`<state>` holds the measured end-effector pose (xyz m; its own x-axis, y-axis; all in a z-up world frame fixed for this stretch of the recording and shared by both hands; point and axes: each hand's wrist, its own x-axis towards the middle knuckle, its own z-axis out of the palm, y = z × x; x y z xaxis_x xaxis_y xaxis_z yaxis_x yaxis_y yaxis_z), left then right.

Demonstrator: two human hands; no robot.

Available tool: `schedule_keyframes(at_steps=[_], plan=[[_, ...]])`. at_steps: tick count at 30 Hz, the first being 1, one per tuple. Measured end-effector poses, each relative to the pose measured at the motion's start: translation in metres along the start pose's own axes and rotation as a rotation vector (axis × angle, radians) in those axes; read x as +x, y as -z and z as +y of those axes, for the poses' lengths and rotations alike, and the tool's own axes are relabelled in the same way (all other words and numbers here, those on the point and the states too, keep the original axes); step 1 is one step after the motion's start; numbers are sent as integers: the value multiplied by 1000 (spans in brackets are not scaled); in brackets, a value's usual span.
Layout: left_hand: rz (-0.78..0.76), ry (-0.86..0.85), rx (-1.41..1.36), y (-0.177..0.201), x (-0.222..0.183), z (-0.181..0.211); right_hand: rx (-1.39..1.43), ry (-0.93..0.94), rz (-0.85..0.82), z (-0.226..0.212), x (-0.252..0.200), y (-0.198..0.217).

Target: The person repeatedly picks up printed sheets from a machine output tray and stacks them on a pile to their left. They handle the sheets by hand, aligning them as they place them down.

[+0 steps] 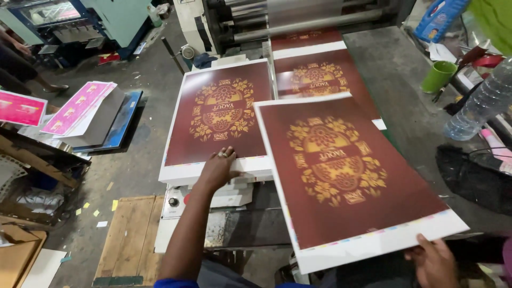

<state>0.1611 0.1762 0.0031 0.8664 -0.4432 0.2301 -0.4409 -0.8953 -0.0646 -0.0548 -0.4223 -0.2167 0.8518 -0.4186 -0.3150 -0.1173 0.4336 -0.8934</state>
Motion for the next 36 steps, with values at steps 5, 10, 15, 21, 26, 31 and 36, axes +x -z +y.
schedule_keyframes(at_steps=[5, 10, 15, 21, 26, 31, 36], plan=[[-276, 67, -76, 11, 10, -9, -64, -41, 81, -4, -13, 43], [-71, 38, -332, 6, -4, -29, -171, -39, 146, 17, -18, 75], [446, 84, -113, 53, -22, 10, -260, 6, 180, -9, -62, 11], [278, 123, -84, 56, -51, 70, -265, 24, 83, 6, -16, -27], [433, 34, -132, 70, -62, 103, -240, 53, -2, -18, 20, -73], [502, -47, -233, 82, -76, 127, -261, -2, -30, -15, 22, -77], [296, -259, -408, 43, -78, 166, -384, -109, -194, 4, -37, -123]])
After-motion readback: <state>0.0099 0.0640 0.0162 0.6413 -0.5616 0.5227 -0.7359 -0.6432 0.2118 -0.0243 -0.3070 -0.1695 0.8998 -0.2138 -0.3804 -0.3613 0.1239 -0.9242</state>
